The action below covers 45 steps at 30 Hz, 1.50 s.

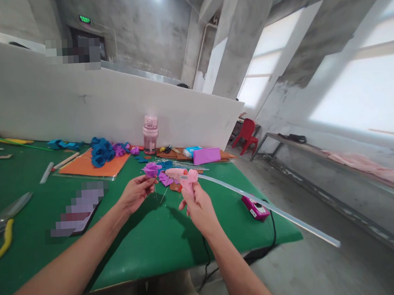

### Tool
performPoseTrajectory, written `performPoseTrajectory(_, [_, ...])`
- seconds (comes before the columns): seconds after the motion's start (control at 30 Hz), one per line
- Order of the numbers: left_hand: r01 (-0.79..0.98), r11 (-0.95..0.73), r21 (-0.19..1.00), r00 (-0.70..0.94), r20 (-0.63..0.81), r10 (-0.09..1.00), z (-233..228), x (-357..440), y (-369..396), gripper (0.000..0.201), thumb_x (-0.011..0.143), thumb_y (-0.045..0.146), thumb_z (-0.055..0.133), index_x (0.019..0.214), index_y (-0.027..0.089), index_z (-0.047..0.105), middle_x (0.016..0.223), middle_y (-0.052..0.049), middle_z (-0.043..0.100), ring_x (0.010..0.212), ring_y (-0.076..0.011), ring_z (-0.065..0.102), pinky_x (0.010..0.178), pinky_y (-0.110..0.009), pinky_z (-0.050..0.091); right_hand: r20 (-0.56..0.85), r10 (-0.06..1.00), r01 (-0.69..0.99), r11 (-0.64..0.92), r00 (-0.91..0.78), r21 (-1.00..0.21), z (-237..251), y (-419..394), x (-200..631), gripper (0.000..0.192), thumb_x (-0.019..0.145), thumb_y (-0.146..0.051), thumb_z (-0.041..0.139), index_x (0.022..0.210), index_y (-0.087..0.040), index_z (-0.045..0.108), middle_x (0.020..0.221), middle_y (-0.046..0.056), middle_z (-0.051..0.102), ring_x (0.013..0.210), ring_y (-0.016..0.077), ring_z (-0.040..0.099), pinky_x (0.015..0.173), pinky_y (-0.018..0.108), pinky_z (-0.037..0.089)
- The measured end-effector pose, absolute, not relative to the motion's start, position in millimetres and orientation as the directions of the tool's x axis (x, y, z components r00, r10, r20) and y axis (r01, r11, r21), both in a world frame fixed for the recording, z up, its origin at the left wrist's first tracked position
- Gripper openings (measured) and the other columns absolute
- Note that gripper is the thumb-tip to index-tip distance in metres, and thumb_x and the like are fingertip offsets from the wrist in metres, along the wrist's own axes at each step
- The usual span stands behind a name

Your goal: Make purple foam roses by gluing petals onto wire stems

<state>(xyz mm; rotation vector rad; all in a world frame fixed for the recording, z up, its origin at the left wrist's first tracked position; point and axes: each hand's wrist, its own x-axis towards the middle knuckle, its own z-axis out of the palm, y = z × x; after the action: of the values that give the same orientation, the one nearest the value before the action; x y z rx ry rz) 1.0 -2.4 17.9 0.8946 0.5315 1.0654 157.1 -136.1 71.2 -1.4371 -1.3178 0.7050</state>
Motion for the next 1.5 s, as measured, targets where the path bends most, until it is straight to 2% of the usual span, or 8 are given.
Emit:
performPoseTrajectory(0.2, [-0.512, 0.18, 0.84, 0.403, 0.049, 0.914, 17.0, 0.9, -1.6, 0.025, 0.054, 0.026, 0.079, 0.069, 0.011, 0.066, 0.067, -0.004, 0.065, 0.049, -0.0058, 0.049, 0.049, -0.021, 0.038, 0.224, 0.952, 0.473, 0.102, 0.21, -0.875, 74.4, -129.7, 154.1, 0.029, 0.085, -0.043, 0.043, 0.098, -0.018, 0.051, 0.053, -0.003, 0.056, 0.039, 0.0088, 0.043, 0.039, 0.019, 0.036])
performPoseTrajectory(0.43, [-0.488, 0.188, 0.852, 0.406, 0.031, 0.914, 15.7, 1.7, -1.1, 0.026, 0.055, 0.027, 0.079, 0.071, 0.011, 0.065, 0.066, -0.003, 0.065, 0.05, -0.0053, 0.049, 0.05, -0.02, 0.037, 0.26, 0.949, 0.534, 0.129, 0.177, -0.835, 77.3, -124.9, 153.9, 0.025, 0.087, -0.039, 0.041, 0.092, -0.017, 0.051, 0.053, -0.003, 0.055, 0.042, 0.0089, 0.047, 0.043, 0.019, 0.037])
performPoseTrajectory(0.63, [-0.491, 0.186, 0.851, 0.415, 0.041, 0.909, 13.9, 2.0, 0.0, 0.026, 0.055, 0.026, 0.079, 0.072, 0.011, 0.065, 0.066, -0.002, 0.064, 0.05, -0.0054, 0.049, 0.051, -0.019, 0.038, 0.244, 0.955, 0.536, 0.12, 0.166, -0.836, 78.5, -122.3, 152.8, 0.022, 0.087, -0.036, 0.04, 0.095, -0.018, 0.05, 0.053, -0.005, 0.054, 0.041, 0.0093, 0.048, 0.044, 0.02, 0.039])
performPoseTrajectory(1.0, [-0.485, 0.173, 0.857, 0.417, 0.054, 0.907, 12.5, 2.5, 0.5, 0.024, 0.056, 0.025, 0.078, 0.07, 0.011, 0.065, 0.064, -0.002, 0.063, 0.05, -0.0053, 0.049, 0.051, -0.019, 0.038, 0.244, 0.954, 0.57, 0.104, 0.176, -0.815, 80.5, -120.2, 152.2, 0.02, 0.087, -0.035, 0.04, 0.085, -0.017, 0.05, 0.05, -0.005, 0.049, 0.04, 0.0086, 0.044, 0.043, 0.019, 0.037])
performPoseTrajectory(1.17, [-0.488, 0.176, 0.855, 0.417, 0.051, 0.907, 13.3, 2.5, -0.2, 0.025, 0.056, 0.025, 0.078, 0.071, 0.011, 0.065, 0.067, -0.003, 0.065, 0.05, -0.0054, 0.049, 0.051, -0.019, 0.038, 0.257, 0.95, 0.565, 0.116, 0.177, -0.817, 80.4, -119.5, 152.0, 0.019, 0.086, -0.034, 0.04, 0.087, -0.017, 0.049, 0.057, -0.003, 0.053, 0.042, 0.0084, 0.045, 0.044, 0.02, 0.037])
performPoseTrajectory(1.5, [-0.49, 0.177, 0.853, 0.417, 0.051, 0.907, 12.3, 2.8, 0.4, 0.024, 0.056, 0.025, 0.078, 0.07, 0.011, 0.065, 0.066, -0.002, 0.064, 0.05, -0.0053, 0.048, 0.05, -0.019, 0.037, 0.243, 0.954, 0.576, 0.1, 0.177, -0.811, 81.5, -119.4, 152.7, 0.018, 0.087, -0.032, 0.04, 0.085, -0.018, 0.05, 0.05, -0.005, 0.049, 0.04, 0.009, 0.043, 0.043, 0.02, 0.035])
